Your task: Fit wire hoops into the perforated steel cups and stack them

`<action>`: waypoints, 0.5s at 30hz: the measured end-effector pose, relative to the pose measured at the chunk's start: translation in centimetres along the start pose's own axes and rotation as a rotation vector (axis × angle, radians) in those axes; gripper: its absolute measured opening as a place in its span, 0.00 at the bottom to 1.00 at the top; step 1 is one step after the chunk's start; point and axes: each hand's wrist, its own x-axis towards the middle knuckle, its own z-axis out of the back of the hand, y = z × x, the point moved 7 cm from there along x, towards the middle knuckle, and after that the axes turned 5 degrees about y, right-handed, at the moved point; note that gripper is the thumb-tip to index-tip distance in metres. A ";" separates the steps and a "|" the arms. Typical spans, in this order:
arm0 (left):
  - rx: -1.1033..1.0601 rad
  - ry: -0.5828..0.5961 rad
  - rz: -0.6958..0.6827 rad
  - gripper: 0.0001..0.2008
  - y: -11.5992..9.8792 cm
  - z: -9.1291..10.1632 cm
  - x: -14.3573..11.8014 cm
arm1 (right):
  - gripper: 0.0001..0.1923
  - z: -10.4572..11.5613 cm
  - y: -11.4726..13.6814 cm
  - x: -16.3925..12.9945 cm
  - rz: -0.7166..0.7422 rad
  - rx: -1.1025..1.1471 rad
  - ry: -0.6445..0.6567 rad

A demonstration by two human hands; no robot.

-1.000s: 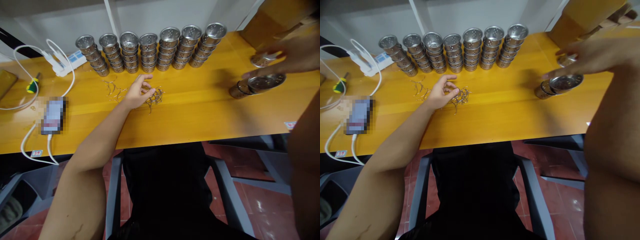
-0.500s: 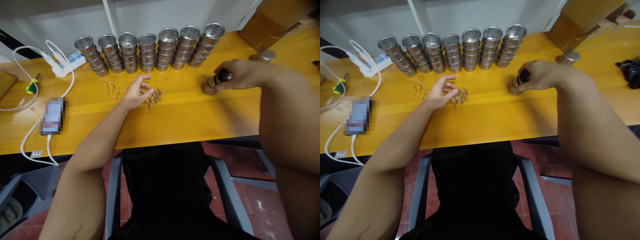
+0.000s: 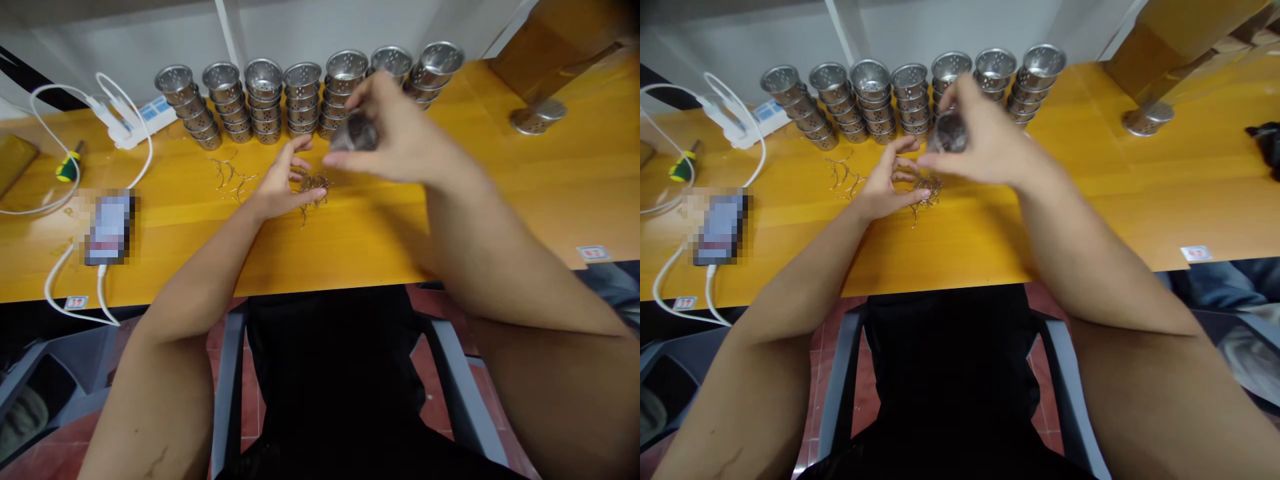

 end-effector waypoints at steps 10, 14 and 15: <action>-0.026 -0.110 -0.062 0.49 -0.6 1.6 0.9 | 0.46 -9.4 -2.0 -0.9 0.114 0.054 -0.089; -0.057 -0.148 -0.013 0.49 0.1 1.6 0.7 | 0.32 -7.8 -1.9 -1.4 0.208 0.028 -0.057; -0.063 -0.132 0.030 0.48 0.6 1.5 0.7 | 0.30 -7.8 -1.9 -1.4 0.216 0.026 -0.038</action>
